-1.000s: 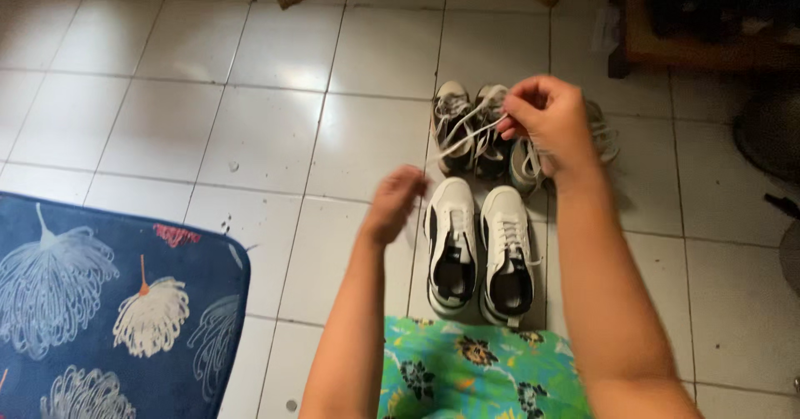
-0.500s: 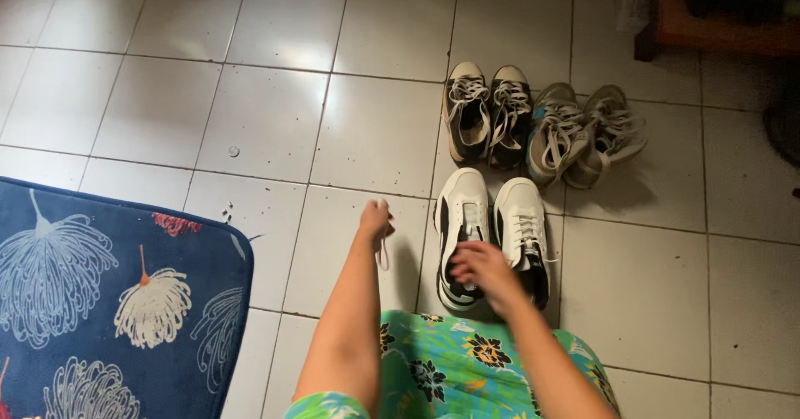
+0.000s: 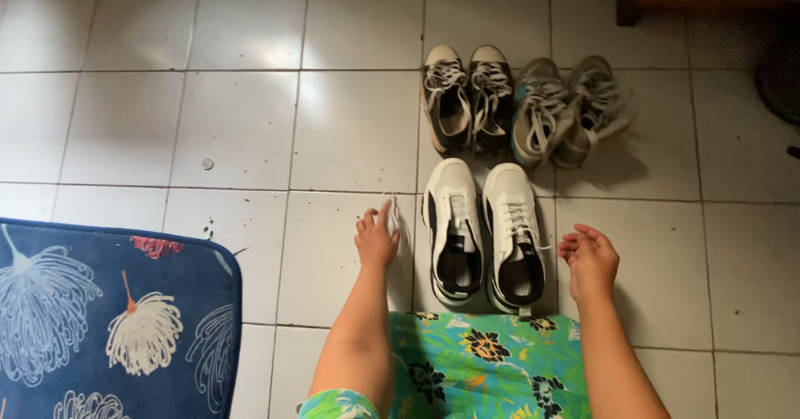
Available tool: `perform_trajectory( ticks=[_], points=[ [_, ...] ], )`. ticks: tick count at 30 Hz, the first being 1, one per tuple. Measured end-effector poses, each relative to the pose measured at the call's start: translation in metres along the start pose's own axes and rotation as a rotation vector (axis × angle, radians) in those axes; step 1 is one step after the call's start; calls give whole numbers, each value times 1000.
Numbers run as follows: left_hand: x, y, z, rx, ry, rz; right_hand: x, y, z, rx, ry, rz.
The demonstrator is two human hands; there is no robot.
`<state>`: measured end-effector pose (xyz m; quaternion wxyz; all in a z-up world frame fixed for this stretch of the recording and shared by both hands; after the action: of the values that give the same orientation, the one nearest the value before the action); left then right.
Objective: The person sits on the floor and untangles shoelaces from two pairs of sneakers. They first work on a white pair, pulling and separating the laces, then move to a black pair and repeat the untangling process.
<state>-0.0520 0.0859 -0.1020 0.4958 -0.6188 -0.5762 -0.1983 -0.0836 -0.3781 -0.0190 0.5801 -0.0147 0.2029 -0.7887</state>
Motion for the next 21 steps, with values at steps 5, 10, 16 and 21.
perform_trajectory(
  ticks=[5, 10, 16, 21],
  points=[
    [-3, -8, 0, 79, 35, 92, 22, 0, -1, -42, 23, -76],
    [25, -11, -21, 93, 14, -91, 21, -5, 4, -82, -39, -5],
    [47, -43, -162, -507, -409, -291, 6, 2, 11, 85, -508, 112],
    [16, -98, -248, -644, -235, -121, -22, -4, 17, 240, -740, 55]
  ],
)
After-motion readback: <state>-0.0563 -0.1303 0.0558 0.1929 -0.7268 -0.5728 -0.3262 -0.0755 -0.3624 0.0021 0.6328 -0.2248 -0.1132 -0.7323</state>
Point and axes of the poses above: each hand's wrist, its own y-axis towards the middle knuckle, its own x-axis out of the back of the hand, z = x × y, the point moved 5 cm from there along y, towards the middle knuckle, and after that the axes turned 11 degrees about z, right-handed, at the moved point
